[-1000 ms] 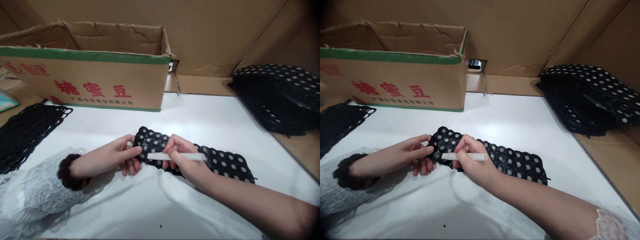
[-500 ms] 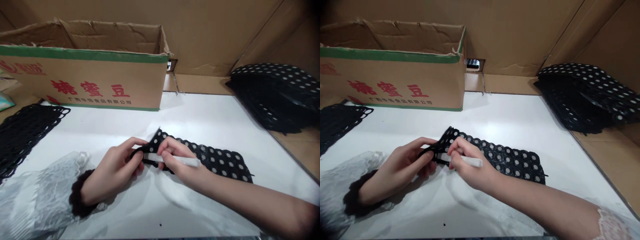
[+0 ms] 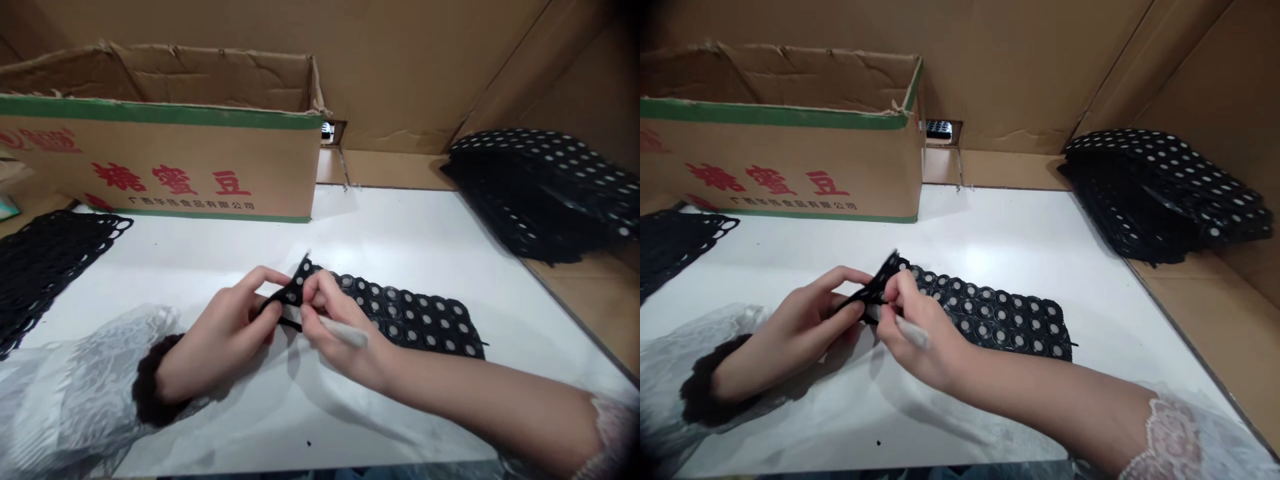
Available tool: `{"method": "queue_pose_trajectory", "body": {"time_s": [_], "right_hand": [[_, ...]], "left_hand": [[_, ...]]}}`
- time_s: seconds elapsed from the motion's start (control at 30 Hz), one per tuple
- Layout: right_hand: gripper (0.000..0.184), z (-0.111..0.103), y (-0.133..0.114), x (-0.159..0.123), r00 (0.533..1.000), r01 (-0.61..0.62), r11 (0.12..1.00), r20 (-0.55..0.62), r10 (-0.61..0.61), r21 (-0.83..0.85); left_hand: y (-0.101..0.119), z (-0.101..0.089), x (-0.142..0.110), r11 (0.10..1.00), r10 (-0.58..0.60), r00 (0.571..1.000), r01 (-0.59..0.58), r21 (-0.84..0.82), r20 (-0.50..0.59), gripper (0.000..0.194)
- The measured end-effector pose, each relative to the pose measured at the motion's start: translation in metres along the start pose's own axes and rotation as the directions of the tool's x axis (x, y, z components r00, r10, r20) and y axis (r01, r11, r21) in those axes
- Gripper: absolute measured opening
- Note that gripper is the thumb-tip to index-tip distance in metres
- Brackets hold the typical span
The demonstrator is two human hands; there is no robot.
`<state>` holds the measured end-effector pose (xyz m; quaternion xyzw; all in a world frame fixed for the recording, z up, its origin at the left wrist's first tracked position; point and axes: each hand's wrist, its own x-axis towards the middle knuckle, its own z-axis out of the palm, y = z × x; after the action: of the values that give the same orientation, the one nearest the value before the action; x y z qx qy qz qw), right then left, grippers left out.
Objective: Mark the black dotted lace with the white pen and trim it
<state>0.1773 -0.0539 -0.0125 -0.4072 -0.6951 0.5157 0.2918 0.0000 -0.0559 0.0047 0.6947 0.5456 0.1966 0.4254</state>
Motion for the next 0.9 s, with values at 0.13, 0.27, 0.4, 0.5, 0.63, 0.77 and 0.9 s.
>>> {"method": "queue_pose_trajectory", "body": {"time_s": [0.13,0.27,0.4,0.5,0.63,0.77,0.9], "right_hand": [[0.007,-0.003,-0.002,0.001,0.992,-0.097,0.994,-0.076,0.101,0.058],[0.020,-0.008,-0.005,0.000,0.991,-0.025,0.961,-0.136,-0.013,-0.276],[0.037,-0.011,-0.004,0.002,0.998,-0.009,0.949,-0.055,-0.009,-0.316],[0.038,-0.012,-0.003,0.003,0.998,-0.034,0.976,-0.059,0.022,-0.214],[0.038,-0.013,-0.004,0.004,0.998,-0.026,0.988,-0.064,0.016,-0.151],[0.042,-0.012,-0.002,0.003,0.998,-0.031,0.996,-0.050,0.027,-0.087],[0.044,-0.012,0.001,0.003,0.998,-0.026,0.998,-0.052,0.024,-0.049]], "left_hand": [[-0.005,-0.011,0.009,0.995,-0.095,0.995,0.095,-0.024,-0.003,0.019],[-0.008,-0.013,0.010,0.996,-0.090,0.996,0.091,-0.007,0.023,0.019],[-0.009,-0.014,0.013,0.995,-0.097,0.994,0.095,0.041,0.047,0.024],[-0.011,-0.016,0.015,0.995,-0.091,0.993,0.087,0.049,0.076,0.026],[-0.014,-0.017,0.016,0.993,-0.107,0.986,0.112,-0.032,0.129,0.025],[-0.016,-0.016,0.013,0.985,-0.131,0.977,0.148,-0.091,0.167,0.023],[-0.019,-0.014,0.011,0.977,-0.141,0.973,0.166,-0.130,0.183,0.020]]}}
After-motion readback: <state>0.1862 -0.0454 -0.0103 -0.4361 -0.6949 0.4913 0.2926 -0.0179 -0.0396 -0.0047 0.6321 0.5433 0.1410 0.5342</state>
